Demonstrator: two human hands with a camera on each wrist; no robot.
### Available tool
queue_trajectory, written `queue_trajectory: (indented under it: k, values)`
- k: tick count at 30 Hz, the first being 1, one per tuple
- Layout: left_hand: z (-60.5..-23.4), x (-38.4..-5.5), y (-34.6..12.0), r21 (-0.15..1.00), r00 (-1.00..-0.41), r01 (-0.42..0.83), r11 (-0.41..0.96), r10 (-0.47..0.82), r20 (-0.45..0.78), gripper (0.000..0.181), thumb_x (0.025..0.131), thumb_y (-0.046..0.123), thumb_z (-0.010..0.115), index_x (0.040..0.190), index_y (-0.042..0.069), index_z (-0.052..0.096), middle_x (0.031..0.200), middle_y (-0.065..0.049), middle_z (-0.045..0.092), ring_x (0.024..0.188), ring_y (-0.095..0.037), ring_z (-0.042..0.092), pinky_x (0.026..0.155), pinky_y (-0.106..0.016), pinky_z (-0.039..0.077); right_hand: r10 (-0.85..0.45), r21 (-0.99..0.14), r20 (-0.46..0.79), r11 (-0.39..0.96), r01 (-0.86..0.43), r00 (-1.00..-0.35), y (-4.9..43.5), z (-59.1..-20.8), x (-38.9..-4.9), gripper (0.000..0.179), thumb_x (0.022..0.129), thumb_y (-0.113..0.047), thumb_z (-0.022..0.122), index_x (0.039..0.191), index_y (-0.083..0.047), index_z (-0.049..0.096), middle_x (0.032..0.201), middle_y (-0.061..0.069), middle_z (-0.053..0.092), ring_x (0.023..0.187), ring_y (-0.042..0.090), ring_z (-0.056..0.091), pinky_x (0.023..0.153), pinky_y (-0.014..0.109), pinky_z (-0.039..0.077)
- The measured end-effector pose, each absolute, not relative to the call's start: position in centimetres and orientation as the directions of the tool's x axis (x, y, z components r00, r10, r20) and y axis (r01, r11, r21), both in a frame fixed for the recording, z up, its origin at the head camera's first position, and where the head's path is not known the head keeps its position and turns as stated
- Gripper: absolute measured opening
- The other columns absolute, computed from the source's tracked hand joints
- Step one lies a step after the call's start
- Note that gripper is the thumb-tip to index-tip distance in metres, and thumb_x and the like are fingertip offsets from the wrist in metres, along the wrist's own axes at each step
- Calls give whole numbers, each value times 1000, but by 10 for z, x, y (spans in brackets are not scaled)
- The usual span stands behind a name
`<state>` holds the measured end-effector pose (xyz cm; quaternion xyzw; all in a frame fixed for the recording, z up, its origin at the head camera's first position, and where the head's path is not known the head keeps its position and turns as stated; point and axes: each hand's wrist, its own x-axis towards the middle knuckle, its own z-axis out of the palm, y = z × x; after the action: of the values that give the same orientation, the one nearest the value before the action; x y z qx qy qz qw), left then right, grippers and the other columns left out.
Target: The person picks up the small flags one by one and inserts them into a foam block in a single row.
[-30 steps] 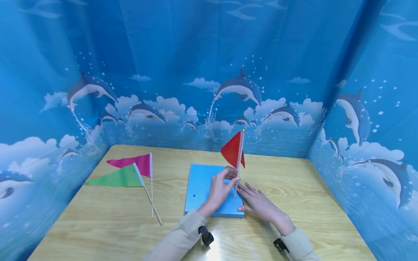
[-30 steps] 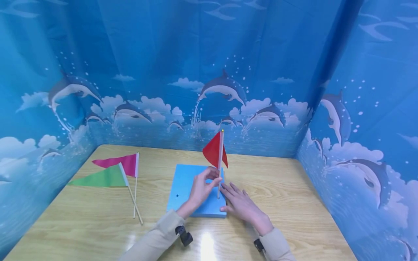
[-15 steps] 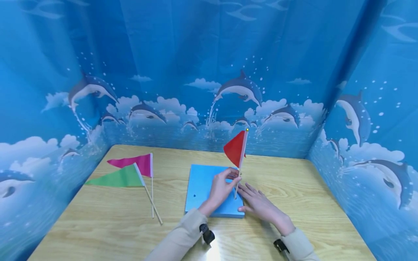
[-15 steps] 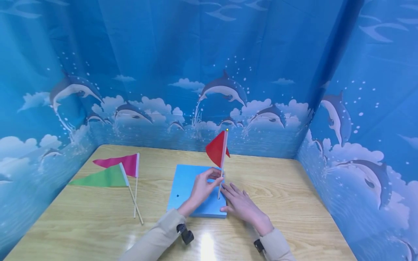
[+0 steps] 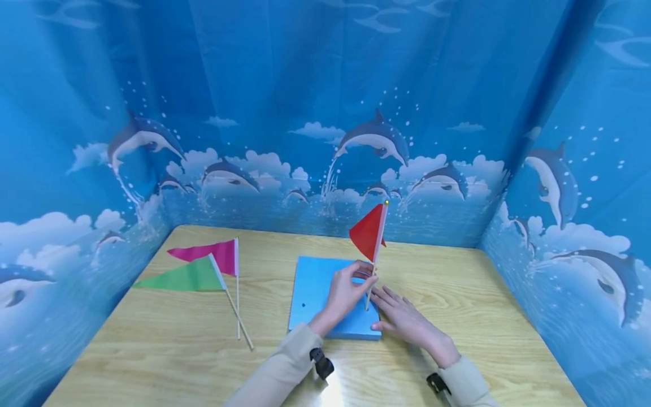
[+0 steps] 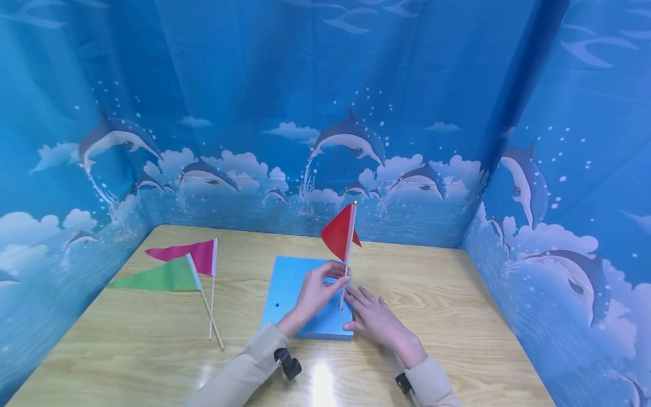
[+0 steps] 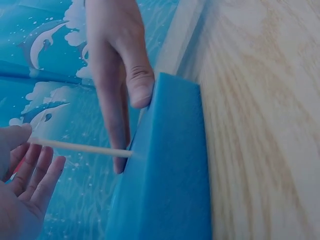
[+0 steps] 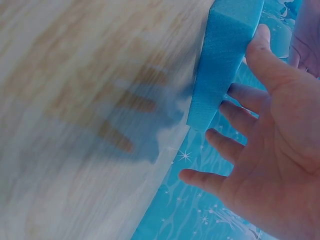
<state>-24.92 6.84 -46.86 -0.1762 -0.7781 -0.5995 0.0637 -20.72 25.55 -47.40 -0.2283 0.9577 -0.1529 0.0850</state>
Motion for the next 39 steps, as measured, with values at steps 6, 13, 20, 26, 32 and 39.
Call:
queue_trajectory:
  k: [6, 13, 20, 26, 32, 39]
  values:
    - [-464, -250, 43, 908, -929, 361, 212, 165, 331, 25, 96, 30, 71, 117, 17, 71, 108, 3, 74, 98, -13, 70, 79, -25, 61, -460, -348, -101, 847, -402, -882, 255, -474, -208, 78, 94, -48, 67, 157, -10, 37, 162, 16, 34, 151, 44, 23, 112, 76, 22]
    - [-457, -255, -5, 903, -927, 373, 214, 44, 373, 24, 97, 29, 70, 115, 14, 72, 108, -2, 74, 98, -17, 71, 76, -25, 61, -460, -364, -101, 842, -397, -882, 256, -474, -205, 79, 95, -49, 66, 157, -11, 37, 163, 15, 32, 150, 45, 22, 113, 75, 21]
    - [-448, -260, -71, 929, -926, 339, 146, -123, 357, 22, 98, 15, 68, 114, 0, 71, 105, -18, 73, 93, -29, 72, 74, -27, 62, -467, -367, -89, 836, -407, -880, 254, -474, -205, 78, 95, -49, 65, 157, -12, 36, 163, 14, 31, 150, 45, 22, 113, 74, 22]
    - [-449, -257, -126, 959, -937, 231, 164, -228, 264, 28, 101, 16, 65, 119, -5, 67, 111, -26, 70, 94, -27, 72, 74, -22, 61, -470, -375, -80, 831, -411, -879, 255, -473, -205, 78, 95, -47, 66, 157, -11, 36, 163, 15, 31, 150, 45, 22, 113, 74, 22]
    - [-463, -247, -161, 962, -939, 98, 257, -297, 175, 26, 101, 13, 64, 121, -4, 65, 113, -26, 69, 87, -13, 71, 72, -19, 60, -461, -386, -95, 834, -395, -882, 256, -474, -205, 78, 95, -47, 67, 157, -11, 37, 163, 15, 32, 151, 45, 21, 114, 74, 21]
    - [-481, -228, -188, 869, -956, -59, 492, -279, 93, 26, 100, 15, 63, 119, -3, 65, 108, -22, 70, 89, -31, 71, 72, -27, 58, -457, -397, -108, 834, -383, -883, 255, -473, -206, 78, 94, -47, 68, 157, -12, 38, 163, 14, 32, 151, 44, 21, 114, 74, 21]
